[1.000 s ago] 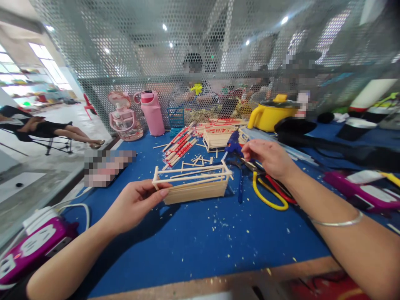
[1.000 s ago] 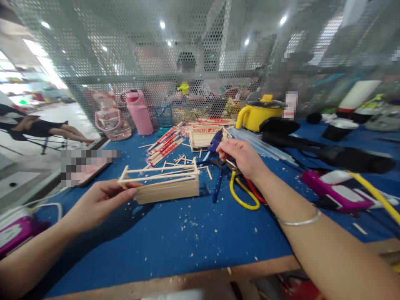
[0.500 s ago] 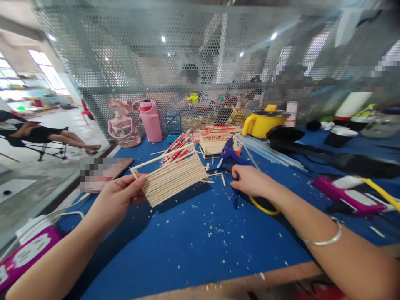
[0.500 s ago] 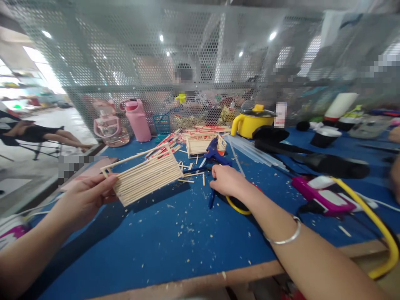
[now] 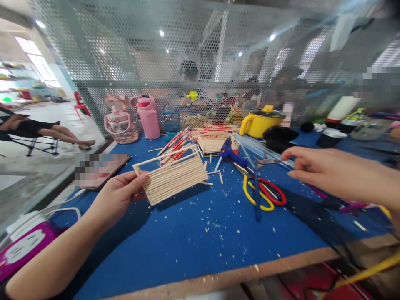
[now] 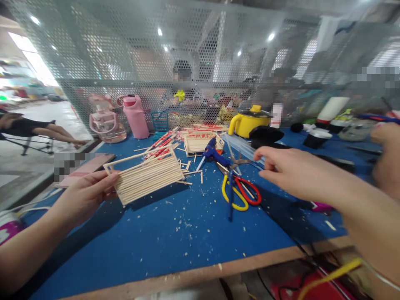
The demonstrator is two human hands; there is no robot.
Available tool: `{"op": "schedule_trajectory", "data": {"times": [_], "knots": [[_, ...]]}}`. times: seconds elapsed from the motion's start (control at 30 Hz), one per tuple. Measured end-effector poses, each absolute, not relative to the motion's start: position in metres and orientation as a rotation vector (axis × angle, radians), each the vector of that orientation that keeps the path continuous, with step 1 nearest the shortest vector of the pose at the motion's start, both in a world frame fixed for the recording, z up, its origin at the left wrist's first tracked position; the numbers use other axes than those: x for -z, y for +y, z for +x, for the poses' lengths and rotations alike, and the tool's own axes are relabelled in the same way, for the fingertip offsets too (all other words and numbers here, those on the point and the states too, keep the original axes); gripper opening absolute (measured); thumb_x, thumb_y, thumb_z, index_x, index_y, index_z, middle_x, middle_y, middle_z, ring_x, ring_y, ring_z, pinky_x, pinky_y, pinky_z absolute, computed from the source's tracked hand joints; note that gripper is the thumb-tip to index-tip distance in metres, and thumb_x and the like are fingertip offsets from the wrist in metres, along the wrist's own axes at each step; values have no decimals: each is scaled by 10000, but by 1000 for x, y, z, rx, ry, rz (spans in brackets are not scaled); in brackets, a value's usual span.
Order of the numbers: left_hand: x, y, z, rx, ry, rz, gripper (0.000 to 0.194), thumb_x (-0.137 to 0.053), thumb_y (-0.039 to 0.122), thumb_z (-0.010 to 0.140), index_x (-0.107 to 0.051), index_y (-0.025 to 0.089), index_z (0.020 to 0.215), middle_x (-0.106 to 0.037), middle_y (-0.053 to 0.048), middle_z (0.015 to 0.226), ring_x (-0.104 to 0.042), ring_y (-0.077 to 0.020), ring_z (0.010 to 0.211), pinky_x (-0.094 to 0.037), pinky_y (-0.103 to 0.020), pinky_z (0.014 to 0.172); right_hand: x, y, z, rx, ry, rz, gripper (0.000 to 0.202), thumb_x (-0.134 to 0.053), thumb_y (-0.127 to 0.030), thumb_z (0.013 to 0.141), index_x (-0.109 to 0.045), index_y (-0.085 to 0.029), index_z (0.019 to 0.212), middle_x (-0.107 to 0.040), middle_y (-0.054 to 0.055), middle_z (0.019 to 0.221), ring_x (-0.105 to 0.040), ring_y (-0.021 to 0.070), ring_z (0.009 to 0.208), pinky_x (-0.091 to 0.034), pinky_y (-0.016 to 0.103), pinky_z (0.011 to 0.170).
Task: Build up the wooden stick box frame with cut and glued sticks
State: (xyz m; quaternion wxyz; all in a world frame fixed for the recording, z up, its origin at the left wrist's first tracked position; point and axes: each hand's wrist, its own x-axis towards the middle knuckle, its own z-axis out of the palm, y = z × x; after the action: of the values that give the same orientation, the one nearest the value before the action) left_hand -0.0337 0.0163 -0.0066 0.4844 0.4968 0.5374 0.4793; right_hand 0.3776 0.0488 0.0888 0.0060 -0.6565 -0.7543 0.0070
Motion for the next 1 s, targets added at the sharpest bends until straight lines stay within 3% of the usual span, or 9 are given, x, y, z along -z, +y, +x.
{"op": "schedule_trajectory", "data": {"times": [0.17, 0.3, 0.43, 0.6, 0.7, 0.77, 0.87, 1.0], "knots": [[8, 14, -29, -1107, 1262, 1228, 324, -671, 450, 756, -704, 178, 929, -726, -44, 908, -652, -176, 789, -532, -257, 678, -65, 58, 421, 15, -2313, -2415, 264, -528, -192, 829, -663, -220, 1054, -718, 104, 785, -632, 210, 657, -365, 333, 572], [9, 12, -28, -1121, 1229, 1251, 296, -686, 435, 748, -718, 182, 899, -712, -34, 839, -618, -149, 723, -506, -233, 633, -38, 67, 421, 53, -2339, -2324, 311, -468, -179, 861, -673, -192, 1093, -695, 163, 1096, -646, 292, 962, -428, 365, 729], [7, 14, -28, -1175, 1255, 1300, 276, -686, 439, 737, -721, 185, 840, -677, -23, 758, -562, -124, 623, -469, -211, 548, -39, 66, 407, 93, -2265, -2141, 364, -438, -204, 890, -604, -146, 1210, -648, 167, 1196, -615, 290, 1060, -421, 357, 840], [-5, 27, -17, -1124, 1206, 1288, 283, -691, 451, 725, -713, 175, 783, -658, -30, 686, -566, -132, 594, -481, -233, 542, -28, 71, 371, -184, -2492, -1897, 304, -447, -220, 866, -650, -211, 1092, -704, 106, 1063, -653, 268, 936, -461, 359, 781], [-10, 35, -8, -982, 1158, 1335, 277, -670, 448, 752, -713, 177, 786, -673, -25, 714, -580, -133, 622, -488, -242, 584, -22, 76, 350, -70, -2532, -1858, 214, -515, -243, 801, -701, -230, 905, -717, 100, 927, -653, 286, 827, -461, 374, 687], [-9, 37, -5, -955, 1159, 1392, 259, -653, 440, 772, -715, 189, 796, -683, -12, 751, -566, -118, 630, -471, -223, 592, -27, 78, 337, -65, -2444, -1687, 216, -535, -302, 799, -691, -224, 926, -697, 100, 903, -631, 265, 813, -454, 365, 678], [-1, 36, -8, -986, 1245, 1486, 260, -636, 439, 785, -719, 195, 812, -672, -1, 733, -527, -108, 612, -434, -208, 576, -38, 78, 313, -549, -2310, -1435, 320, -575, -332, 768, -623, -208, 1059, -637, 54, 808, -576, 187, 687, -447, 311, 602], [9, 29, -16, -960, 1375, 1615, 297, -607, 462, 793, -710, 186, 762, -667, -17, 729, -518, -131, 623, -416, -227, 573, -28, 78, 286, -1212, -2090, -1148, 245, -627, -271, 713, -628, -186, 942, -562, 3, 740, -498, 121, 634, -418, 258, 578]]}}
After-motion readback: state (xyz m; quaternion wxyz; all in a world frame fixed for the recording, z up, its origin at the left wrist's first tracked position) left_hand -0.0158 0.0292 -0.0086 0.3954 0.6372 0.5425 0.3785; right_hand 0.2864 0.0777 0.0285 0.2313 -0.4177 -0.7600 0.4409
